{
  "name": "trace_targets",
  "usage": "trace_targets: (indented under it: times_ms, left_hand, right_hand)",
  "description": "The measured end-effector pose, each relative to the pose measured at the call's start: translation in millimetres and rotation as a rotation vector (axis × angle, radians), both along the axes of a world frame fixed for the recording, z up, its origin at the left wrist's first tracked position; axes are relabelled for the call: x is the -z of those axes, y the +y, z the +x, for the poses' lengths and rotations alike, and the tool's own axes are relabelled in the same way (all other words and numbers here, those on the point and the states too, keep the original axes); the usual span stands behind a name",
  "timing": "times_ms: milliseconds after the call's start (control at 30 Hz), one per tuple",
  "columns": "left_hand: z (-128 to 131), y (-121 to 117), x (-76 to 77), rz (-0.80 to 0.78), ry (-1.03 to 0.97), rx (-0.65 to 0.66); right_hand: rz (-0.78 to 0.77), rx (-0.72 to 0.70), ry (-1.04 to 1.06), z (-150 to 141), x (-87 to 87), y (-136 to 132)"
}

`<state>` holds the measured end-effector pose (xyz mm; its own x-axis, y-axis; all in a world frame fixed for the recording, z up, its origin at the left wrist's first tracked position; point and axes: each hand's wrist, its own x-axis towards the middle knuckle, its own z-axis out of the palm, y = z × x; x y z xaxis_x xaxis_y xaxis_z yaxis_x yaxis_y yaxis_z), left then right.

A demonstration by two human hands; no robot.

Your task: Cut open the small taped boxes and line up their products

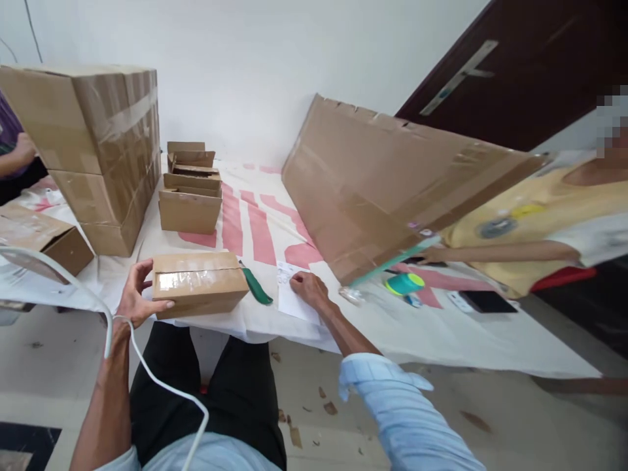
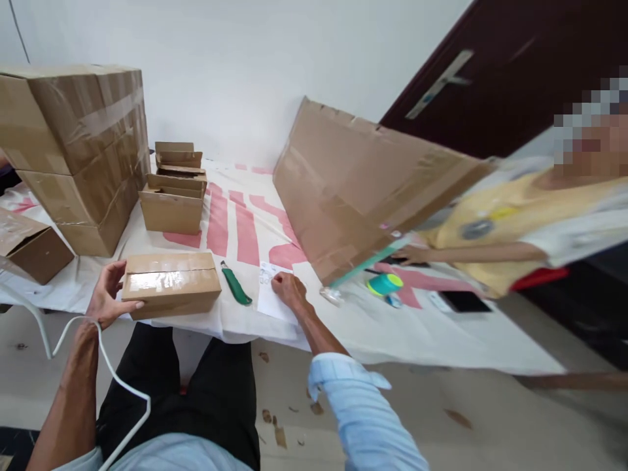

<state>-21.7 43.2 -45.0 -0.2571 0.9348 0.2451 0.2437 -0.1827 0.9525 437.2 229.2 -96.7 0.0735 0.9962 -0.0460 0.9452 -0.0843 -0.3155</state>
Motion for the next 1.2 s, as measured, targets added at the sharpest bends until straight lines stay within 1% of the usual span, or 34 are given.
trace_targets:
  times_ms: [167,367,500,733,833,933,1033,1067,1100,1133,1200]
  left_hand:
    - [2.0,-5.9,-2.1,0.007,-0.003,0.063]
    - [-1.6,-3.8,2.0,0.042,0.006,0.05]
    - [-3.0,-1.1,0.7,0.039,-0.004,0.061]
    - [-4.7,-0.4,-1.1,0.037,0.013,0.068]
    - [-6.9,0.1,-0.5,0.041,0.026,0.079]
    - [-10.1,1.7,-1.2,0.034,0.042,0.084]
    - [-12.8,3.7,-3.1,0.023,0.06,0.082]
    - [-13.5,4.3,-3.9,0.02,0.065,0.084]
    - [-14.0,4.8,-4.8,0.018,0.071,0.088]
    - [-14.5,5.3,-5.8,0.017,0.077,0.094]
    - [-15.3,6.1,-7.7,0.017,0.09,0.106]
  right_hand:
    - [-0.003,-0.007,-0.059,-2.5,0.2,-7.2]
    - [-0.024,-0.017,-0.099,-3.3,0.4,-1.7]
    - [-0.017,-0.037,-0.123,-4.4,0.6,0.3]
    - [0.044,-0.095,-0.068,-3.5,-1.5,-16.9]
    - [0.085,-0.094,-0.044,-2.4,-4.3,-23.6]
    - [0.119,-0.068,-0.022,-2.3,-10.1,-24.9]
    - [0.167,-0.043,0.01,-13.3,-19.6,-26.5]
    - [0.198,-0.066,0.047,-21.0,-23.6,-28.5]
    - [0.234,-0.122,0.106,-30.6,-27.9,-31.2]
    - [0.273,-0.205,0.183,-41.5,-32.5,-34.6]
    - [0.327,-0.425,0.334,-64.3,-41.9,-41.8]
